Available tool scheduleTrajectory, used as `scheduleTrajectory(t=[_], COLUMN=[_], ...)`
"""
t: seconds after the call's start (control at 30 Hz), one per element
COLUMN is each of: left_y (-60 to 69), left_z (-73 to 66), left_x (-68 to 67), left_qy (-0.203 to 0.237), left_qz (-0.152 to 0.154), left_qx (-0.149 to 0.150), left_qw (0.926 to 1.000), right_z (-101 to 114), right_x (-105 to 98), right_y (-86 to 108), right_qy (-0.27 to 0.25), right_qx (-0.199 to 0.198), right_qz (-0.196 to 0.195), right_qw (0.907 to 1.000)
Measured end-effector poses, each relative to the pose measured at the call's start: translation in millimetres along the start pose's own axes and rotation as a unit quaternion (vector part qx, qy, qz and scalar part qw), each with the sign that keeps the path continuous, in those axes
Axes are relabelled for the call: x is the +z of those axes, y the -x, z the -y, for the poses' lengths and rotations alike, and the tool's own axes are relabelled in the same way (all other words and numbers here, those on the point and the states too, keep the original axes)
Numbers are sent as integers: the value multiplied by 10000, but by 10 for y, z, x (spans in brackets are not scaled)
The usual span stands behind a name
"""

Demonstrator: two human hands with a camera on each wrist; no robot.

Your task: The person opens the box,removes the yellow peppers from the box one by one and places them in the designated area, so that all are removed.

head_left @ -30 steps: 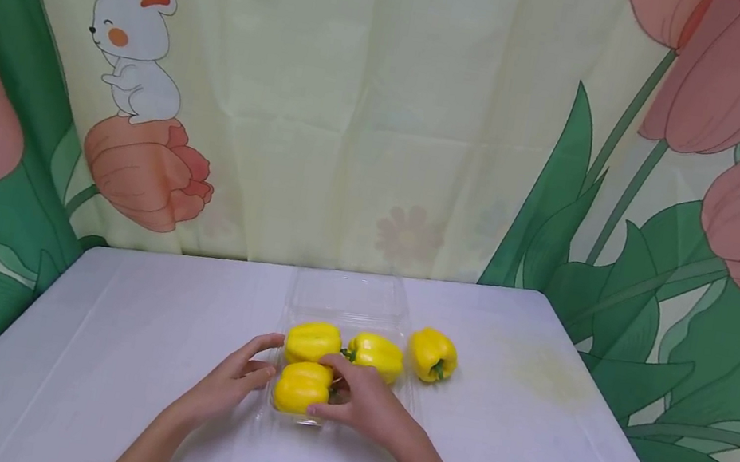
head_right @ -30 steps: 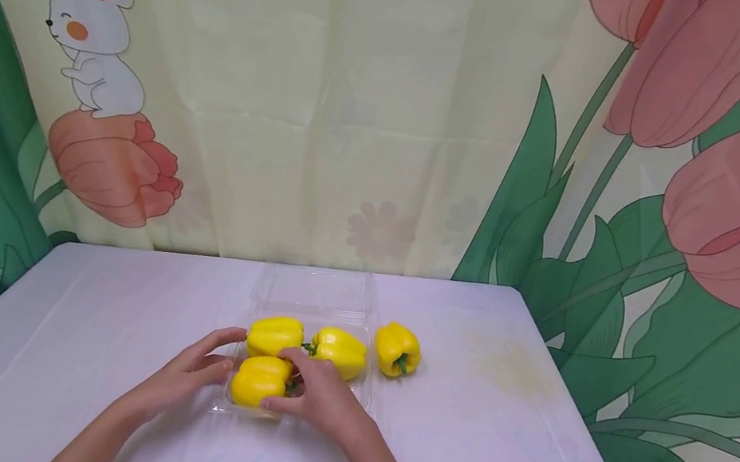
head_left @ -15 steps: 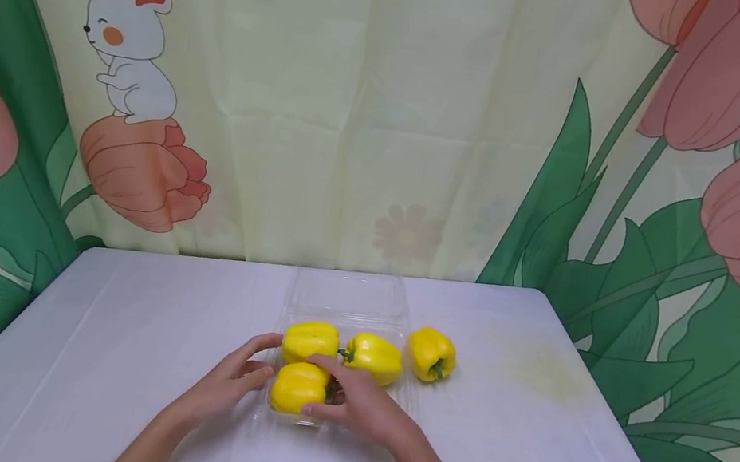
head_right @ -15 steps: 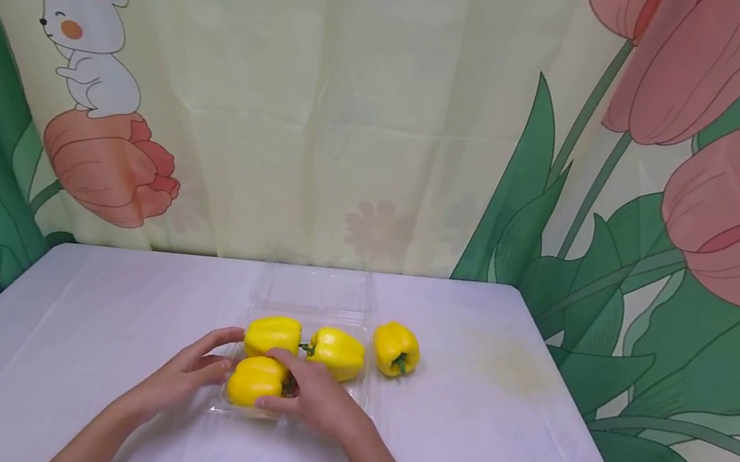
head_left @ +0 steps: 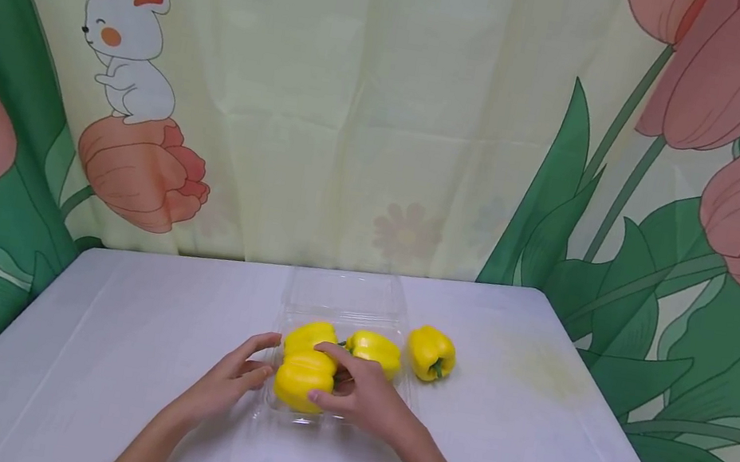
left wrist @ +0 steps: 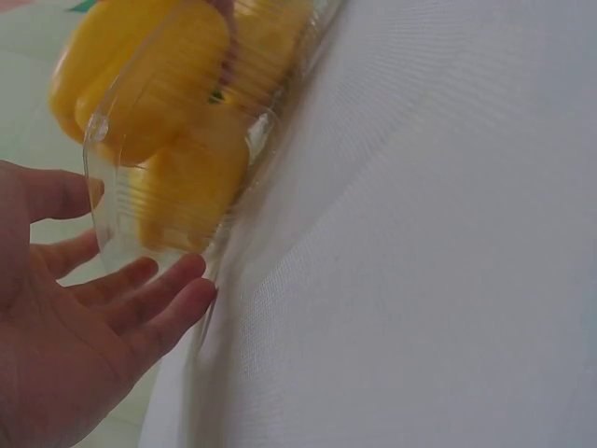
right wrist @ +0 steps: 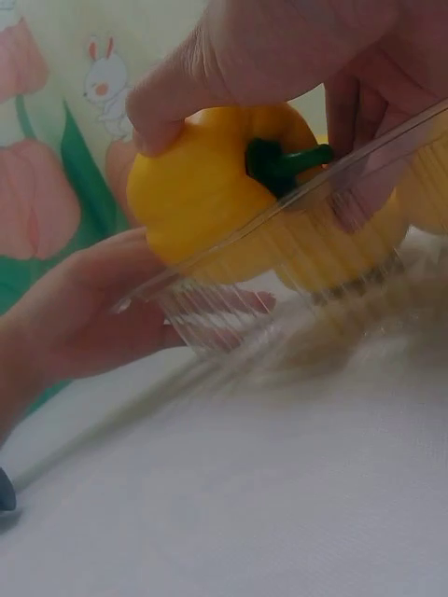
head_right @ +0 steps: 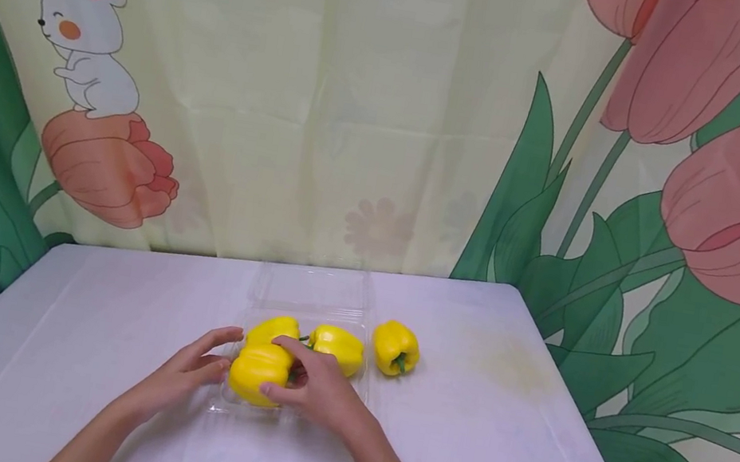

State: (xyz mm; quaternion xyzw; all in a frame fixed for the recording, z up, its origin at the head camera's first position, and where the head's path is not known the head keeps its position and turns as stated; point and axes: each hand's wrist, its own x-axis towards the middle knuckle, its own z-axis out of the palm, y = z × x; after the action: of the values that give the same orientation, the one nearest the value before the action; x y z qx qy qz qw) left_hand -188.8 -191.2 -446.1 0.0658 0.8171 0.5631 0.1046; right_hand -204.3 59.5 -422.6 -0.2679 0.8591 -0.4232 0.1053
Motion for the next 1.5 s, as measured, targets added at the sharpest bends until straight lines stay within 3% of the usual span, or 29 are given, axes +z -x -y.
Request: scheduleTrajectory(t=[0.27, 0.7, 1.5], left_y=[-1, -9, -13], left_z=[18, 14, 35], left_x=[-17, -19, -23], left_qy=[105, 151, 108], left_qz=[165, 101, 126], left_qx=[223, 192, 216], left_qw=[9996, 9997, 9996], right_z=[16, 9, 24], right_x=[-123, -276, -391], right_y=[37, 76, 115], right_qy=[58, 9, 118], right_qx=[62, -347, -315], right_qz=[-20, -235, -437], right_qw=[10000, 9991, 9985])
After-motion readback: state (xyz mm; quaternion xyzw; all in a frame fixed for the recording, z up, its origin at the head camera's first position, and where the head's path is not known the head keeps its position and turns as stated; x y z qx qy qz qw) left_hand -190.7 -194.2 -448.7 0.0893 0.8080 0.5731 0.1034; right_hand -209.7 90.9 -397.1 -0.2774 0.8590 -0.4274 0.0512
